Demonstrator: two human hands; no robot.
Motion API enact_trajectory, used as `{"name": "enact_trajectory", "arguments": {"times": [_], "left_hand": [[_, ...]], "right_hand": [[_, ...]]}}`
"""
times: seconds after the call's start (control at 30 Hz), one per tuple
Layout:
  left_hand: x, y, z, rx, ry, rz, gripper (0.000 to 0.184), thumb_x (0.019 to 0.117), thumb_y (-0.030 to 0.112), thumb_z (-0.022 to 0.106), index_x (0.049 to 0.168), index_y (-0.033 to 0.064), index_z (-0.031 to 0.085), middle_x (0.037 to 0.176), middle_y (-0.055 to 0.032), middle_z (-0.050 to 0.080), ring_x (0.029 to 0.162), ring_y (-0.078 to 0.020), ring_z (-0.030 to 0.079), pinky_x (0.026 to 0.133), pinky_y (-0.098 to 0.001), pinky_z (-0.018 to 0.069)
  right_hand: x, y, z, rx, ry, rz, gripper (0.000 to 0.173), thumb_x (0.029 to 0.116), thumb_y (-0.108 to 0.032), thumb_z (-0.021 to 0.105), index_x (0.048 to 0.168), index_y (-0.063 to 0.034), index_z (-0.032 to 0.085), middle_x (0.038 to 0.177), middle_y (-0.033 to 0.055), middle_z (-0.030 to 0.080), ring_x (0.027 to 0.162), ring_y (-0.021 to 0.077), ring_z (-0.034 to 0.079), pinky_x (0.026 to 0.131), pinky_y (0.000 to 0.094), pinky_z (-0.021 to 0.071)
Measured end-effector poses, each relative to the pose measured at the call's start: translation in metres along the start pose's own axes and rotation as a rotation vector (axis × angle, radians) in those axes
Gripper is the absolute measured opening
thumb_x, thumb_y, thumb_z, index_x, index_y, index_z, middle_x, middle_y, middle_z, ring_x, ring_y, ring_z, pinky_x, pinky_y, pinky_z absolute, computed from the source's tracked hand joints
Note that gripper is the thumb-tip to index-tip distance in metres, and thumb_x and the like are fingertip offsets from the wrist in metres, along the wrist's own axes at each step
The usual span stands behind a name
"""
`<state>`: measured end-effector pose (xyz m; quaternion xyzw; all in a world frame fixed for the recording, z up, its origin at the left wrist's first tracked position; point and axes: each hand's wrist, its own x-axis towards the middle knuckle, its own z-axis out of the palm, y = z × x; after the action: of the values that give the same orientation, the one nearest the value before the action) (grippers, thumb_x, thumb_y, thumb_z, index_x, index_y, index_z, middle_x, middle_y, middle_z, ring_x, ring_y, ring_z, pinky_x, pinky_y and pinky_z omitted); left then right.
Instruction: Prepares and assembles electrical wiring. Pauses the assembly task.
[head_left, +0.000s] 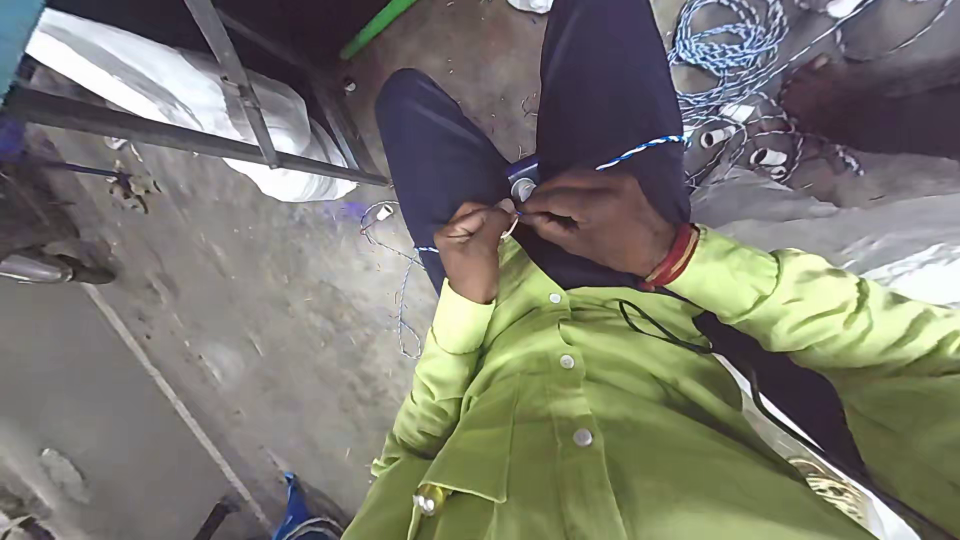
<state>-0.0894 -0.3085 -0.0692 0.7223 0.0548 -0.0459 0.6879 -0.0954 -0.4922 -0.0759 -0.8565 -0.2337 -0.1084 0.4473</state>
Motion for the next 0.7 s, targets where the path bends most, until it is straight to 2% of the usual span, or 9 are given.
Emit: {"name": "enact_trajectory", "arguments": {"times": [0.1, 0.27, 0.37, 0.43, 0.5, 0.7], "left_hand": [[-0.001, 0.001, -0.001, 0.000, -0.013, 0.007, 0.018, 0.0898, 0.003, 0.070, 0.073, 0.0042, 0.075, 0.079, -0.0019, 0.068, 0.076, -0.0101, 0.064, 0.068, -0.0257, 0.0558], [-0.001, -0.004, -0.003, 0.069, -0.069, 0.170, 0.014, 0.0902, 0.005, 0.071, 0.077, 0.0036, 0.077, 0.082, -0.0021, 0.068, 0.079, -0.0092, 0.063, 0.071, -0.0244, 0.0539], [0.000, -0.003, -0.002, 0.106, -0.093, 0.262, 0.013, 0.0903, 0.004, 0.071, 0.079, 0.0025, 0.077, 0.083, -0.0026, 0.068, 0.079, -0.0082, 0.063, 0.071, -0.0229, 0.0533], [0.001, -0.003, -0.002, 0.123, -0.087, 0.295, 0.011, 0.0899, 0.004, 0.072, 0.081, 0.0018, 0.078, 0.084, -0.0033, 0.068, 0.079, -0.0080, 0.063, 0.070, -0.0221, 0.0541], [0.002, -0.003, -0.002, 0.124, -0.076, 0.302, 0.011, 0.0898, 0.004, 0.071, 0.081, 0.0017, 0.078, 0.084, -0.0031, 0.068, 0.078, -0.0078, 0.063, 0.070, -0.0219, 0.0540], [0.002, -0.008, -0.001, 0.061, -0.053, 0.220, 0.014, 0.0907, 0.006, 0.071, 0.079, 0.0028, 0.078, 0.081, -0.0020, 0.069, 0.076, -0.0077, 0.063, 0.067, -0.0226, 0.0528]], "right_hand": [[0.005, 0.002, -0.008, 0.086, -0.075, 0.098, 0.016, 0.0983, -0.016, 0.065, 0.101, -0.0065, 0.078, 0.100, 0.0096, 0.076, 0.093, 0.0179, 0.072, 0.084, 0.0306, 0.0585], [0.019, 0.009, -0.028, 0.161, -0.281, 0.173, 0.018, 0.0994, -0.021, 0.063, 0.101, -0.0110, 0.078, 0.099, 0.0042, 0.071, 0.091, 0.0101, 0.066, 0.083, 0.0252, 0.0536], [0.027, 0.005, -0.034, 0.117, -0.391, 0.202, 0.017, 0.1014, -0.018, 0.059, 0.100, -0.0082, 0.073, 0.092, 0.0053, 0.067, 0.088, 0.0147, 0.064, 0.081, 0.0314, 0.0527], [0.028, 0.000, -0.033, 0.086, -0.403, 0.237, 0.018, 0.1030, -0.017, 0.055, 0.101, -0.0069, 0.069, 0.091, 0.0065, 0.066, 0.088, 0.0180, 0.064, 0.082, 0.0354, 0.0524], [0.027, -0.006, -0.030, 0.073, -0.386, 0.273, 0.017, 0.1041, -0.016, 0.053, 0.102, -0.0059, 0.067, 0.087, 0.0066, 0.065, 0.083, 0.0185, 0.064, 0.077, 0.0364, 0.0524], [0.022, -0.007, -0.023, 0.079, -0.337, 0.255, 0.014, 0.1041, -0.013, 0.052, 0.103, -0.0052, 0.064, 0.079, 0.0053, 0.064, 0.068, 0.0163, 0.062, 0.064, 0.0345, 0.0521]]}}
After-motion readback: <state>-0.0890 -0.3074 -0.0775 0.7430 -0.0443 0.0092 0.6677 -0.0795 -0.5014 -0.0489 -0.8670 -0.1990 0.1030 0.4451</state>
